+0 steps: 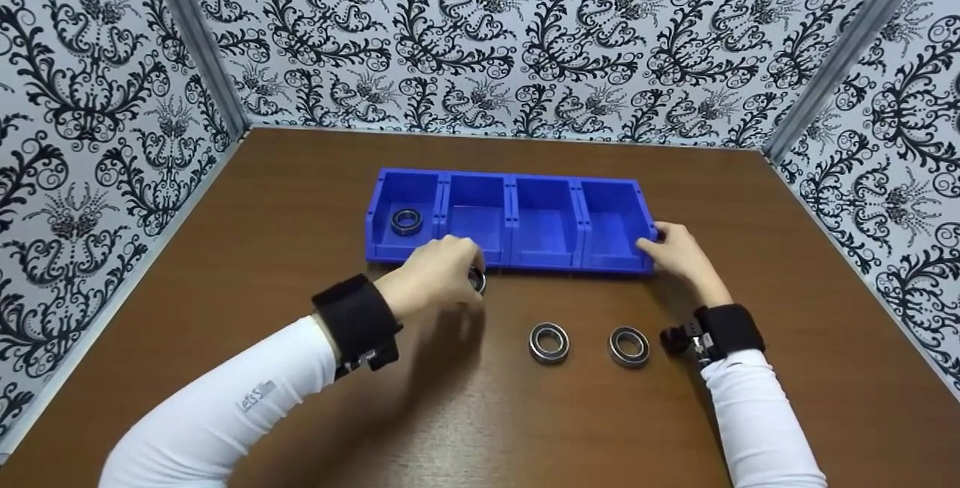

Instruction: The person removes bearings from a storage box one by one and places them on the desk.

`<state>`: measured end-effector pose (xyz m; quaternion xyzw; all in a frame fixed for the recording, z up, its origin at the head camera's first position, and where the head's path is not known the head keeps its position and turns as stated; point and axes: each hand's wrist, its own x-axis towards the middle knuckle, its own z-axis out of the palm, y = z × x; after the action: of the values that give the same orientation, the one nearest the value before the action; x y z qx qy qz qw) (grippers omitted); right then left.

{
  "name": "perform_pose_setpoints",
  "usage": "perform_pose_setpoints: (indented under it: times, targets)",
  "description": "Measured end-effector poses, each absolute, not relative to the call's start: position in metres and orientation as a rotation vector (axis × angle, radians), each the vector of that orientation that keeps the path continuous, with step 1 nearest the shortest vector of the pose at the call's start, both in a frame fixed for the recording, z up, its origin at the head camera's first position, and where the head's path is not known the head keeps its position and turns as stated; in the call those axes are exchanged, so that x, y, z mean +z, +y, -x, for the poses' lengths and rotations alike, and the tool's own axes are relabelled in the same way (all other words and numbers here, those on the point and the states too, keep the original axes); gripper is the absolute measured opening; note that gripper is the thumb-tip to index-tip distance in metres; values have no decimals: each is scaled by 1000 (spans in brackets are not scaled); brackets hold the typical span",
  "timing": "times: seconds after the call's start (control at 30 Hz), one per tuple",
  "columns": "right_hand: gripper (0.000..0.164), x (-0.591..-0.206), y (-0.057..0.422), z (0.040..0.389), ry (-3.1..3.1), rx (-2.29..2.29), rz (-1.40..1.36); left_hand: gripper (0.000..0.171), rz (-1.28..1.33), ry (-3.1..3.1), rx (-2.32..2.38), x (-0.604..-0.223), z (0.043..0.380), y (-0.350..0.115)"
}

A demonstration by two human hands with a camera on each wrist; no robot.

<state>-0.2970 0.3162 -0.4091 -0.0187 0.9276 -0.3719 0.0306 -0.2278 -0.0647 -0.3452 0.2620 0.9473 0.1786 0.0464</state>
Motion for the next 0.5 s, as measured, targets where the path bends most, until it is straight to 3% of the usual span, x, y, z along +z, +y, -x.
perform_pose_setpoints:
  times: [0.5]
  targets:
    - [54,-412,323,297,2866,-1228,135,27,-796,2819,577,-352,217,-64]
